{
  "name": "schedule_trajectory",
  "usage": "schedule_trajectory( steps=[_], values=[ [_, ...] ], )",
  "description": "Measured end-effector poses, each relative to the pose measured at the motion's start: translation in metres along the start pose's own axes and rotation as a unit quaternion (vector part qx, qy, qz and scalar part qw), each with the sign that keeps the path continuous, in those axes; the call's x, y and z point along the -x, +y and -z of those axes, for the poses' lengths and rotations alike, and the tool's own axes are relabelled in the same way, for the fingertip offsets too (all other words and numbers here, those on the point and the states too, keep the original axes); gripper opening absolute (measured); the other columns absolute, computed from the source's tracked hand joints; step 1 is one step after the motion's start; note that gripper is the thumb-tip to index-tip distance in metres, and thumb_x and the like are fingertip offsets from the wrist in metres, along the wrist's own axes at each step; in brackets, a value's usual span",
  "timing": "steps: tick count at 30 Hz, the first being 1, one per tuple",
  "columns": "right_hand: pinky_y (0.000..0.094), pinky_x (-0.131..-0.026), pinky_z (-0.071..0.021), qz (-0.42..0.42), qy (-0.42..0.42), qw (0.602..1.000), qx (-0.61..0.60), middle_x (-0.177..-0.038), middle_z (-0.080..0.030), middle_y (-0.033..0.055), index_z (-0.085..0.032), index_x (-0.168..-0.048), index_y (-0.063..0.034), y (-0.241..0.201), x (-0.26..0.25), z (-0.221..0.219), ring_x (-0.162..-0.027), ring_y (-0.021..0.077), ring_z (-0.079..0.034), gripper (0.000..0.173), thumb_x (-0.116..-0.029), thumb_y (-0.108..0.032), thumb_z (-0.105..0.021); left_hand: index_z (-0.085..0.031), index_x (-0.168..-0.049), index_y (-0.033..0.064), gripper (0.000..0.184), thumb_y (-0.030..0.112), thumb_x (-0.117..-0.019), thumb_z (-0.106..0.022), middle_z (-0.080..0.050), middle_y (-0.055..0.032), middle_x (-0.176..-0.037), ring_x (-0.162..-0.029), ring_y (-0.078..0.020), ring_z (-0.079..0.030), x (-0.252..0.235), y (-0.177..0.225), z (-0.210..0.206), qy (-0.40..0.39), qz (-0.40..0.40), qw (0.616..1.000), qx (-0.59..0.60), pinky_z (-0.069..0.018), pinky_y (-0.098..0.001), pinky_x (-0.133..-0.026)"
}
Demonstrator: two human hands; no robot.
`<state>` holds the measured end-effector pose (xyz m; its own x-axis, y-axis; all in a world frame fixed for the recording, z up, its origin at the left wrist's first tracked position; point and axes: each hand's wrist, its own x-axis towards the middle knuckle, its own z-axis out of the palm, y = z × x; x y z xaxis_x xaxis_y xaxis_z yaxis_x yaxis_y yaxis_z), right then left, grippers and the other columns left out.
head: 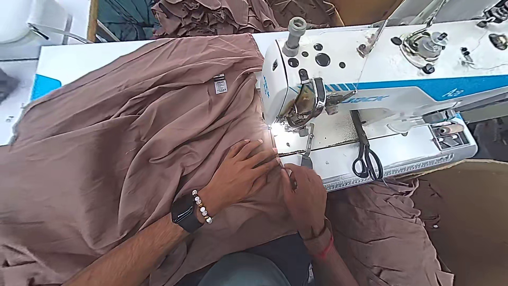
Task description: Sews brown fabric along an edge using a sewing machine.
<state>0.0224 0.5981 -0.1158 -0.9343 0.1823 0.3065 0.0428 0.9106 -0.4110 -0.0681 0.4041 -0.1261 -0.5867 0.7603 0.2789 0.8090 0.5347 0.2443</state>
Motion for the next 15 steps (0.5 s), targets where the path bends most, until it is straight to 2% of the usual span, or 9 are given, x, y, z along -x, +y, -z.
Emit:
schedule_trajectory(
  steps=[2,4,5,9,15],
  values=[
    [0.0341,-0.054,-0.0512,0.019,0.023,0.999,0.020,-0.072,-0.071,0.0003,-0.079,-0.106,-0.0130,0.000,0.004,-0.007,-0.061,0.0157,-0.065,0.025,-0.1003,-0.026,-0.058,-0.062,-0.141,0.0363,0.042,0.032,-0.1042,-0.044,-0.056,0.0102,-0.150,-0.147,-0.0241,-0.041,0.000,-0.001,0.000,0.004,0.005,1.000,-0.007,-0.0279,-0.0520,-0.120],
    [0.0330,-0.042,-0.0442,0.047,0.027,0.998,0.029,-0.060,-0.064,0.0005,-0.080,-0.111,-0.0110,0.001,0.013,-0.006,-0.047,0.0154,-0.058,0.027,-0.0994,-0.020,-0.057,-0.061,-0.142,0.0345,0.042,0.032,-0.1041,-0.044,-0.056,0.0108,-0.150,-0.146,-0.0231,-0.041,0.001,-0.002,-0.001,0.005,0.002,1.000,-0.005,-0.0286,-0.0500,-0.120],
    [0.0324,-0.040,-0.0402,0.062,0.024,0.997,0.039,-0.056,-0.060,0.0001,-0.079,-0.115,-0.0105,0.002,0.016,-0.004,-0.044,0.0152,-0.054,0.030,-0.0985,-0.018,-0.056,-0.061,-0.142,0.0345,0.042,0.032,-0.1044,-0.044,-0.056,0.0105,-0.151,-0.147,-0.0232,-0.041,0.000,-0.003,-0.001,0.001,-0.003,1.000,-0.002,-0.0292,-0.0497,-0.120],
    [0.0320,-0.037,-0.0357,0.102,-0.029,0.991,0.085,-0.051,-0.053,-0.0014,-0.075,-0.125,-0.0103,0.002,0.019,0.006,-0.039,0.0153,-0.049,0.037,-0.0980,-0.020,-0.052,-0.061,-0.140,0.0399,0.041,0.033,-0.1044,-0.043,-0.054,0.0091,-0.153,-0.146,-0.0258,-0.041,0.000,-0.005,0.001,-0.013,-0.021,1.000,-0.001,-0.0300,-0.0521,-0.118],
    [0.0340,-0.037,-0.0369,0.118,-0.054,0.986,0.106,-0.053,-0.056,0.0004,-0.073,-0.130,-0.0151,0.006,-0.009,0.002,-0.040,0.0183,-0.051,0.040,-0.0986,-0.022,-0.050,-0.063,-0.139,0.0375,0.040,0.032,-0.1044,-0.044,-0.056,0.0067,-0.150,-0.145,-0.0272,-0.042,-0.013,-0.019,0.000,-0.006,-0.001,1.000,-0.001,-0.0298,-0.0528,-0.118]
  ],
)
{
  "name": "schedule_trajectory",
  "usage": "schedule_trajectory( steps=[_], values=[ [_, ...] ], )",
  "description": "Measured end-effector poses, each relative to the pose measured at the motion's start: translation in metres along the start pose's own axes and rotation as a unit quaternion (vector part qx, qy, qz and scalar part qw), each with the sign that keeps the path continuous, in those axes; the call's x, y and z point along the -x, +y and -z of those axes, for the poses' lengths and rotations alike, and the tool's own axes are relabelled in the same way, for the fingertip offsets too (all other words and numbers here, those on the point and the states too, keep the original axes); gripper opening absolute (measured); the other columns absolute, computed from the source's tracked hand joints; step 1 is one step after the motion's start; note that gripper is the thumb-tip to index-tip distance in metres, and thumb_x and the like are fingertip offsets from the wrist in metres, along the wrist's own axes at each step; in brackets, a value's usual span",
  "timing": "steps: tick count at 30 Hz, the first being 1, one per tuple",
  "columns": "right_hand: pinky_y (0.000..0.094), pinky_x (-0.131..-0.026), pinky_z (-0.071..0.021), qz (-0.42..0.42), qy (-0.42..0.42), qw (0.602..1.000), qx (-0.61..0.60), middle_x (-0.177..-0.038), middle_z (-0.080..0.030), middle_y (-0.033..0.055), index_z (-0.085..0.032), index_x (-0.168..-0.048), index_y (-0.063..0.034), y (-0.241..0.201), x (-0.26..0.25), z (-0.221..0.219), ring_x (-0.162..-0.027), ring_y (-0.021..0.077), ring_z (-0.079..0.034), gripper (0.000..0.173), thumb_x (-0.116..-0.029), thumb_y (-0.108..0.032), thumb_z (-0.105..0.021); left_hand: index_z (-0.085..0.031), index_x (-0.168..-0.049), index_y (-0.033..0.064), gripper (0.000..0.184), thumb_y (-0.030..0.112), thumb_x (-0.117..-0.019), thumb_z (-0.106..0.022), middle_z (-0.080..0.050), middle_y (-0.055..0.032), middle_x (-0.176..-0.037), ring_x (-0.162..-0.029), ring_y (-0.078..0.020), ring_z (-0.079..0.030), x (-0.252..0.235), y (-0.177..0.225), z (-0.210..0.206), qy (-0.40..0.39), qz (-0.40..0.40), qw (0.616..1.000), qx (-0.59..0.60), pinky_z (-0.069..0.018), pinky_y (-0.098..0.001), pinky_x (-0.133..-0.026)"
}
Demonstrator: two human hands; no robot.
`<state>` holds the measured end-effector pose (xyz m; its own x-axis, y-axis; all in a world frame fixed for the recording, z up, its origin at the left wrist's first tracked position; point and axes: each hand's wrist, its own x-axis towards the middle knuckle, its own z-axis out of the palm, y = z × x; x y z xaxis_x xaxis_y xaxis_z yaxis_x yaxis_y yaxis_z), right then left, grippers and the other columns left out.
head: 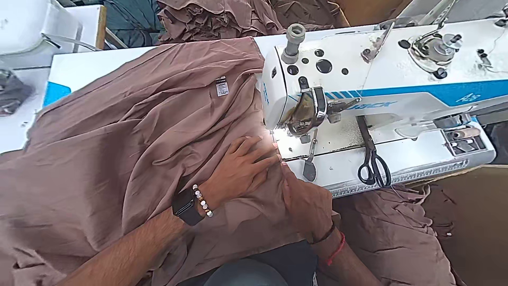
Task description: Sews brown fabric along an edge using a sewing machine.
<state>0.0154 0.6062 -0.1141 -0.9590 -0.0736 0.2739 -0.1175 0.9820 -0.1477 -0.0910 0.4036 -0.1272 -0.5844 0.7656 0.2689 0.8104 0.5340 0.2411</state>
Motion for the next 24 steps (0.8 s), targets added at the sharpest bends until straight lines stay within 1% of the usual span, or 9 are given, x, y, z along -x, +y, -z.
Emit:
schedule_trajectory(
  steps=[7,11,15,16,18,20,21,22,24],
  values=[
    [0.0369,-0.039,-0.0379,-0.019,-0.019,0.999,0.035,-0.051,-0.055,0.0016,-0.075,-0.127,-0.0191,-0.006,-0.046,-0.003,-0.042,0.0217,-0.054,0.039,-0.0990,-0.024,-0.049,-0.073,-0.126,0.0305,0.036,0.032,-0.1025,-0.046,-0.066,-0.0004,-0.131,-0.132,-0.0283,-0.050,-0.022,-0.039,0.008,0.021,-0.027,0.999,-0.015,-0.0333,-0.0520,-0.112],
    [0.0366,-0.039,-0.0376,-0.015,-0.023,0.998,0.057,-0.052,-0.055,0.0020,-0.075,-0.122,-0.0171,-0.011,-0.063,-0.011,-0.043,0.0230,-0.056,0.037,-0.1008,-0.029,-0.047,-0.079,-0.113,0.0287,0.031,0.035,-0.1008,-0.052,-0.071,-0.0007,-0.127,-0.132,-0.0309,-0.052,-0.037,-0.077,0.016,0.025,-0.097,0.995,-0.014,-0.0333,-0.0544,-0.111],
    [0.0380,-0.041,-0.0411,-0.038,-0.016,0.996,0.074,-0.053,-0.057,0.0033,-0.076,-0.117,-0.0177,-0.018,-0.074,-0.017,-0.047,0.0241,-0.060,0.035,-0.1015,-0.033,-0.049,-0.079,-0.110,0.0275,0.028,0.036,-0.1008,-0.053,-0.068,-0.0034,-0.128,-0.130,-0.0318,-0.053,-0.054,-0.096,0.028,0.016,-0.133,0.988,-0.072,-0.0364,-0.0531,-0.109],
    [0.0380,-0.041,-0.0412,-0.041,-0.010,0.996,0.074,-0.054,-0.058,0.0033,-0.077,-0.114,-0.0173,-0.021,-0.075,-0.019,-0.047,0.0238,-0.060,0.034,-0.1010,-0.033,-0.050,-0.077,-0.113,0.0242,0.027,0.032,-0.1015,-0.054,-0.068,-0.0067,-0.127,-0.128,-0.0340,-0.055,-0.048,-0.082,0.034,-0.002,-0.091,0.991,-0.098,-0.0389,-0.0546,-0.107],
    [0.0373,-0.041,-0.0416,-0.056,0.010,0.996,0.070,-0.056,-0.059,0.0023,-0.077,-0.110,-0.0162,-0.025,-0.073,-0.023,-0.049,0.0223,-0.061,0.033,-0.1015,-0.031,-0.048,-0.073,-0.117,0.0168,0.025,0.024,-0.1019,-0.054,-0.067,-0.0121,-0.127,-0.125,-0.0363,-0.058,-0.027,-0.026,0.045,-0.037,0.078,0.988,-0.129,-0.0463,-0.0556,-0.101],
    [0.0375,-0.044,-0.0475,-0.073,0.039,0.995,0.051,-0.064,-0.067,0.0027,-0.077,-0.109,-0.0142,-0.028,-0.072,-0.021,-0.054,0.0212,-0.066,0.034,-0.1022,-0.026,-0.046,-0.066,-0.136,0.0164,0.046,0.037,-0.1011,-0.045,-0.062,-0.0122,-0.143,-0.127,-0.0361,-0.061,0.008,0.040,0.047,-0.023,0.253,0.959,-0.128,-0.0511,-0.0563,-0.096],
    [0.0374,-0.046,-0.0499,-0.089,0.047,0.994,0.033,-0.069,-0.070,0.0030,-0.078,-0.110,-0.0132,-0.030,-0.070,-0.016,-0.057,0.0207,-0.068,0.035,-0.1026,-0.023,-0.045,-0.056,-0.148,0.0142,0.060,0.047,-0.1014,-0.037,-0.053,-0.0152,-0.153,-0.135,-0.0403,-0.054,0.028,0.066,0.046,-0.031,0.318,0.942,-0.107,-0.0460,-0.0617,-0.103],
    [0.0376,-0.047,-0.0516,-0.106,0.051,0.993,0.018,-0.072,-0.072,0.0031,-0.078,-0.110,-0.0125,-0.030,-0.070,-0.013,-0.059,0.0203,-0.069,0.035,-0.1020,-0.022,-0.045,-0.044,-0.156,0.0112,0.073,0.058,-0.1017,-0.031,-0.041,-0.0181,-0.161,-0.146,-0.0455,-0.040,0.049,0.079,0.043,-0.039,0.369,0.926,-0.077,-0.0342,-0.0700,-0.112],
    [0.0374,-0.047,-0.0503,-0.143,0.052,0.988,-0.015,-0.073,-0.071,0.0020,-0.077,-0.110,-0.0147,-0.028,-0.065,-0.016,-0.059,0.0194,-0.068,0.031,-0.1029,-0.027,-0.050,-0.034,-0.162,0.0123,0.085,0.070,-0.1006,-0.021,-0.030,-0.0135,-0.168,-0.154,-0.0457,-0.024,0.086,0.065,0.035,-0.030,0.418,0.907,-0.054,-0.0177,-0.0776,-0.116]
  ],
)
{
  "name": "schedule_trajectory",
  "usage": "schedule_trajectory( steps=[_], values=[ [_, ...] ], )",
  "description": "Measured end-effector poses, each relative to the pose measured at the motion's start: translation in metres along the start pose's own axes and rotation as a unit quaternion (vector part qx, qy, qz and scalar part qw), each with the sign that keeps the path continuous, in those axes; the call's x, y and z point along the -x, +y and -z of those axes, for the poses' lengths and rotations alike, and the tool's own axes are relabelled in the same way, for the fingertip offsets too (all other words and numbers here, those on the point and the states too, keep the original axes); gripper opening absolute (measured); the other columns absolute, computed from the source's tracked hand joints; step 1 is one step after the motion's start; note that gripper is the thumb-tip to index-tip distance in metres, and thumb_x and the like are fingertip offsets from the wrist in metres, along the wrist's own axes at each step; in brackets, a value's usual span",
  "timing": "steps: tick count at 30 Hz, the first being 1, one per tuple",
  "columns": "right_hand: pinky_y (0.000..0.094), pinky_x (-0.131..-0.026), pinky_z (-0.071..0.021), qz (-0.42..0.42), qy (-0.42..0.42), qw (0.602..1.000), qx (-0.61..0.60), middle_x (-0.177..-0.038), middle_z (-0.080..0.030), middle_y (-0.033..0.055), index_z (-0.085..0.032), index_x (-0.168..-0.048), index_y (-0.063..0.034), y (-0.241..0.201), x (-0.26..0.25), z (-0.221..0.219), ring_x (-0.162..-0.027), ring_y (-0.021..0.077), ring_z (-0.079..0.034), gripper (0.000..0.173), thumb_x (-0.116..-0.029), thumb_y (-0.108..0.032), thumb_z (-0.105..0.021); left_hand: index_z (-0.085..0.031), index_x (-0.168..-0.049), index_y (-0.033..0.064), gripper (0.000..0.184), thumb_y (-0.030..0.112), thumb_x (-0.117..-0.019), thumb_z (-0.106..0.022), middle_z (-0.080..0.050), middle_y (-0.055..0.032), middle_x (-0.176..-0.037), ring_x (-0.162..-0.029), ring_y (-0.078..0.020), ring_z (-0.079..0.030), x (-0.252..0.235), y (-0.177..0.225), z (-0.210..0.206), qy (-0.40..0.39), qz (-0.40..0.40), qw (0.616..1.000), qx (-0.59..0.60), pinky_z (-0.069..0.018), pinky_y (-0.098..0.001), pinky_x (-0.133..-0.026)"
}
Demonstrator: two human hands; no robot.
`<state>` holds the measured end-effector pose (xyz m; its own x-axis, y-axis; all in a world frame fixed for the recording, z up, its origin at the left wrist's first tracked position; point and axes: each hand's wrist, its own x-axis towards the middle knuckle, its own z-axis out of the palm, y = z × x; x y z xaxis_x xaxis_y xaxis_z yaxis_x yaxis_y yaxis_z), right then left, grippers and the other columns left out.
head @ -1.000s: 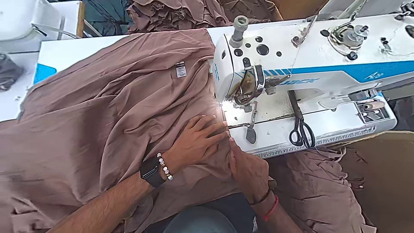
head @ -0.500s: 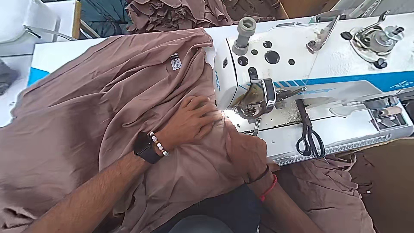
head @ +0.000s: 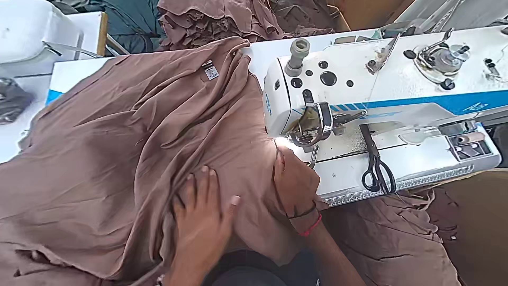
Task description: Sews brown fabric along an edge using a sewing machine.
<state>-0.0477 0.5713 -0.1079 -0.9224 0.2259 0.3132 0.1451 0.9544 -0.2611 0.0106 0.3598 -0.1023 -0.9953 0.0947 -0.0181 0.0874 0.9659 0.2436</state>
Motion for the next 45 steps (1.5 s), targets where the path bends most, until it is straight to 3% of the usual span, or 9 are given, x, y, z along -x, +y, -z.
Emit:
schedule_trajectory(
  steps=[5,12,14,17,23,27,31,36,45],
  values=[
    [0.0430,-0.049,-0.0502,-0.014,-0.069,0.997,-0.038,-0.068,-0.070,0.0032,-0.077,-0.117,-0.0205,0.007,0.002,0.003,-0.056,0.0235,-0.066,0.035,-0.1052,-0.032,-0.046,-0.033,-0.162,0.0319,0.075,0.072,-0.1007,-0.016,-0.030,0.0079,-0.169,-0.156,-0.0278,-0.027,-0.082,-0.108,0.008,-0.023,-0.145,0.988,-0.044,-0.0263,-0.0680,-0.117],
    [0.0387,-0.041,-0.0441,0.003,-0.037,0.997,0.065,-0.058,-0.063,0.0023,-0.077,-0.119,-0.0192,-0.011,0.001,-0.004,-0.047,0.0218,-0.062,0.037,-0.1043,-0.029,-0.043,-0.050,-0.151,0.0166,0.067,0.061,-0.1049,-0.032,-0.049,-0.0101,-0.156,-0.145,-0.0367,-0.043,-0.124,-0.085,0.046,-0.021,-0.164,0.976,-0.145,-0.0332,-0.0633,-0.116],
    [0.0366,-0.044,-0.0466,0.017,-0.017,0.997,0.072,-0.065,-0.066,0.0011,-0.077,-0.120,-0.0210,-0.010,0.007,-0.007,-0.055,0.0193,-0.064,0.035,-0.1026,-0.025,-0.047,-0.059,-0.142,0.0078,0.056,0.045,-0.1058,-0.038,-0.055,-0.0207,-0.148,-0.142,-0.0470,-0.044,-0.083,-0.051,0.046,0.028,-0.087,0.987,-0.130,-0.0293,-0.0712,-0.114],
    [0.0418,-0.070,-0.0489,0.050,-0.008,0.997,0.057,-0.096,-0.067,0.0070,-0.071,-0.132,-0.0313,-0.002,0.023,-0.006,-0.088,0.0249,-0.063,0.039,-0.0985,-0.022,-0.053,-0.038,-0.160,0.0234,0.087,0.078,-0.0959,-0.018,-0.038,-0.0125,-0.164,-0.150,-0.0503,-0.029,-0.044,-0.063,0.024,-0.001,-0.003,0.996,-0.094,-0.0185,-0.0864,-0.106],
    [0.0534,-0.098,-0.0400,0.058,-0.037,0.997,0.035,-0.131,-0.063,0.0102,-0.062,-0.143,-0.0380,0.009,0.046,-0.003,-0.120,0.0306,-0.056,0.050,-0.1008,-0.057,-0.044,-0.034,-0.161,0.0345,0.089,0.087,-0.0897,-0.022,-0.029,0.0088,-0.169,-0.158,-0.0258,-0.021,-0.118,-0.187,0.046,-0.077,-0.213,0.964,-0.143,-0.0168,-0.0720,-0.119],
    [0.0526,-0.096,-0.0409,0.057,-0.044,0.997,-0.016,-0.129,-0.063,0.0091,-0.066,-0.139,-0.0347,0.012,0.043,0.001,-0.119,0.0296,-0.055,0.048,-0.1003,-0.057,-0.047,-0.068,-0.134,0.0173,0.054,0.050,-0.0915,-0.070,-0.061,-0.0104,-0.144,-0.141,-0.0403,-0.047,-0.120,-0.079,0.078,-0.046,-0.223,0.971,-0.072,-0.0276,-0.0730,-0.115],
    [0.0478,-0.088,-0.0568,0.049,0.002,0.987,-0.154,-0.105,-0.075,0.0062,-0.079,-0.105,-0.0140,0.041,0.019,0.023,-0.103,0.0255,-0.070,0.026,-0.1010,-0.029,-0.058,-0.073,-0.121,0.0188,0.032,0.032,-0.1036,-0.049,-0.067,0.0033,-0.133,-0.134,-0.0151,-0.054,-0.119,0.034,0.011,-0.004,-0.255,0.939,0.229,-0.0445,-0.0446,-0.112],
    [0.0429,-0.073,-0.0584,0.021,-0.023,0.994,-0.109,-0.102,-0.073,0.0079,-0.079,-0.115,-0.0186,0.099,-0.009,0.037,-0.089,0.0239,-0.069,0.033,-0.0935,-0.008,-0.056,-0.070,-0.130,0.0207,0.035,0.026,-0.1049,-0.046,-0.065,0.0036,-0.139,-0.139,-0.0162,-0.052,-0.138,0.028,-0.035,0.068,-0.372,0.919,0.108,-0.0386,-0.0411,-0.118],
    [0.0406,-0.077,-0.0555,0.079,0.018,0.995,-0.062,-0.101,-0.073,0.0061,-0.077,-0.113,-0.0187,0.028,-0.005,-0.009,-0.093,0.0252,-0.068,0.026,-0.0986,-0.031,-0.059,-0.068,-0.134,0.0186,0.038,0.026,-0.1050,-0.045,-0.064,0.0021,-0.141,-0.141,-0.0174,-0.049,-0.145,0.018,-0.032,0.052,-0.406,0.906,0.108,-0.0350,-0.0418,-0.121]
  ],
)
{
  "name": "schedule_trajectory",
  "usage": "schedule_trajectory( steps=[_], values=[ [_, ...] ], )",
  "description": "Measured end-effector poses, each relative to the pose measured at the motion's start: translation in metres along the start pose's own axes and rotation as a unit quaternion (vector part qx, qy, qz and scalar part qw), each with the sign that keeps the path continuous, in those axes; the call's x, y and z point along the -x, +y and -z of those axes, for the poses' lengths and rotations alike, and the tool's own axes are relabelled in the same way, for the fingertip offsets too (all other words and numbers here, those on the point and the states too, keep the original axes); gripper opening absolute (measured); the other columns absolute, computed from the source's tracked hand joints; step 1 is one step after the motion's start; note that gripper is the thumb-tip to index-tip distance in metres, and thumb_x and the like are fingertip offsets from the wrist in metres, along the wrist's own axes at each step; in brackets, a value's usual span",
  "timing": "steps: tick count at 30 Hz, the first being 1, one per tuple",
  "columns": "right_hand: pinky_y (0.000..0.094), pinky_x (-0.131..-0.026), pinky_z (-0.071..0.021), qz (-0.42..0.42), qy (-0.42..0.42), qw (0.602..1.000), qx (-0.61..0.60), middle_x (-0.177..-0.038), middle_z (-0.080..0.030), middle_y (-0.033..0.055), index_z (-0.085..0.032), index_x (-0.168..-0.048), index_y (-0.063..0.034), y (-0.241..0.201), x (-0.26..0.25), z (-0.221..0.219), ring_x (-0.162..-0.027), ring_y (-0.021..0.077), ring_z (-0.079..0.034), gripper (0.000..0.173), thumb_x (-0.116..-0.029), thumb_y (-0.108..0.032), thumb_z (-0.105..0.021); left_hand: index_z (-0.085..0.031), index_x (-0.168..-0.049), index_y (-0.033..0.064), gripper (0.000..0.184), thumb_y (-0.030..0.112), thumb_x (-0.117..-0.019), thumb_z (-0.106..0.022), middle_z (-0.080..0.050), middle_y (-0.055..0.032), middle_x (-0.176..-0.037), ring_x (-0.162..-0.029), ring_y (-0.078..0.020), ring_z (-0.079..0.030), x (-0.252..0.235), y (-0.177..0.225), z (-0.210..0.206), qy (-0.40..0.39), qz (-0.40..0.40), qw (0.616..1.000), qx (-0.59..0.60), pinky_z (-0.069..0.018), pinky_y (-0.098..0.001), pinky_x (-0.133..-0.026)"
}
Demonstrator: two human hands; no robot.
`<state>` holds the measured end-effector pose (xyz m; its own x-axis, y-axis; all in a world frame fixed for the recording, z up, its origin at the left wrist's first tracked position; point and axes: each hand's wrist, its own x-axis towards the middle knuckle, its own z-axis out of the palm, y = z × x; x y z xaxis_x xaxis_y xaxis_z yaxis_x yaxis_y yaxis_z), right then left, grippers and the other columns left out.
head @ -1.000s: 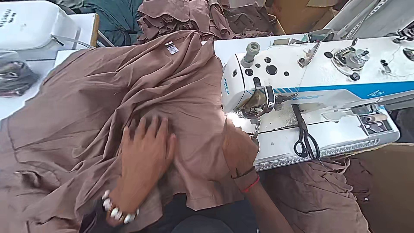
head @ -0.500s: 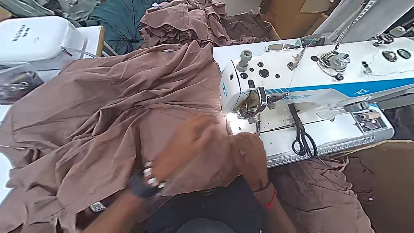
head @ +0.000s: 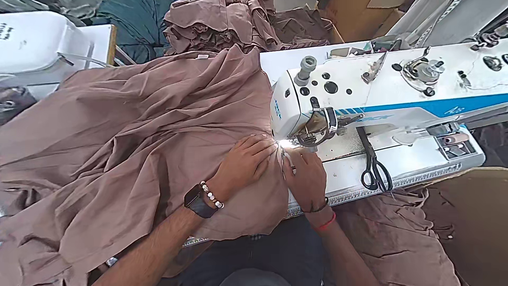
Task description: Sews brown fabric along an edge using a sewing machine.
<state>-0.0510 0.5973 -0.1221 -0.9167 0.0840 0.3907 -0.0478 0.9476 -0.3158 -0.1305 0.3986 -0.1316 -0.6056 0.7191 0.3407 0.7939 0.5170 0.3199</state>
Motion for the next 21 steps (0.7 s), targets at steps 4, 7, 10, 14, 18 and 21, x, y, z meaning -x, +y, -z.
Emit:
schedule_trajectory(
  steps=[4,7,10,14,18,21],
  values=[
    [0.0402,-0.089,-0.0526,0.065,0.023,0.996,-0.049,-0.119,-0.074,-0.0014,-0.078,-0.115,-0.0224,-0.011,0.016,0.003,-0.109,0.0194,-0.067,0.027,-0.0989,-0.017,-0.057,-0.069,-0.134,0.0258,0.037,0.030,-0.1055,-0.046,-0.064,0.0040,-0.139,-0.138,-0.0188,-0.050,-0.003,-0.013,0.006,-0.017,-0.030,0.999,0.005,-0.0376,-0.0434,-0.117],
    [0.0435,-0.100,-0.0456,0.076,-0.007,0.997,-0.029,-0.134,-0.069,-0.0102,-0.075,-0.124,-0.0262,-0.015,0.029,0.002,-0.125,0.0161,-0.061,0.038,-0.0972,-0.014,-0.050,-0.070,-0.133,0.0333,0.036,0.031,-0.1050,-0.046,-0.066,0.0046,-0.134,-0.134,-0.0211,-0.052,-0.009,-0.030,0.013,-0.031,-0.092,0.995,-0.014,-0.0376,-0.0458,-0.114],
    [0.0414,-0.093,-0.0445,0.045,0.030,0.998,0.029,-0.124,-0.074,-0.0104,-0.078,-0.114,-0.0255,-0.020,0.032,-0.002,-0.113,0.0146,-0.065,0.031,-0.0964,-0.017,-0.054,-0.070,-0.132,0.0382,0.037,0.034,-0.1041,-0.046,-0.066,0.0050,-0.132,-0.132,-0.0226,-0.051,-0.015,-0.034,0.014,-0.035,-0.109,0.993,-0.035,-0.0360,-0.0466,-0.111],
    [0.0426,-0.083,-0.0486,-0.047,0.057,0.997,0.024,-0.102,-0.075,0.0001,-0.077,-0.100,-0.0164,-0.019,0.029,0.000,-0.097,0.0201,-0.067,0.026,-0.0969,-0.033,-0.057,-0.063,-0.140,0.0318,0.049,0.055,-0.1034,-0.040,-0.060,-0.0045,-0.142,-0.140,-0.0271,-0.047,0.000,0.009,-0.002,-0.037,0.009,0.998,-0.052,-0.0326,-0.0526,-0.118],
    [0.0475,-0.074,-0.0536,-0.111,-0.054,0.992,-0.027,-0.091,-0.068,0.0086,-0.069,-0.075,-0.0115,-0.022,-0.005,0.012,-0.091,0.0302,-0.066,0.025,-0.0860,-0.034,-0.068,-0.064,-0.139,0.0243,0.046,0.047,-0.1043,-0.043,-0.060,-0.0015,-0.146,-0.144,-0.0264,-0.046,0.010,0.033,-0.010,0.008,0.071,0.995,-0.069,-0.0318,-0.0540,-0.120],
    [0.0447,-0.069,-0.0542,-0.144,-0.111,0.979,-0.086,-0.094,-0.071,0.0071,-0.068,-0.076,-0.0100,-0.033,-0.018,0.025,-0.089,0.0255,-0.067,0.022,-0.0830,-0.030,-0.070,-0.065,-0.138,0.0215,0.040,0.035,-0.1070,-0.043,-0.059,-0.0011,-0.147,-0.145,-0.0256,-0.046,0.014,0.034,-0.004,0.006,0.060,0.996,-0.063,-0.0332,-0.0535,-0.120]
  ],
)
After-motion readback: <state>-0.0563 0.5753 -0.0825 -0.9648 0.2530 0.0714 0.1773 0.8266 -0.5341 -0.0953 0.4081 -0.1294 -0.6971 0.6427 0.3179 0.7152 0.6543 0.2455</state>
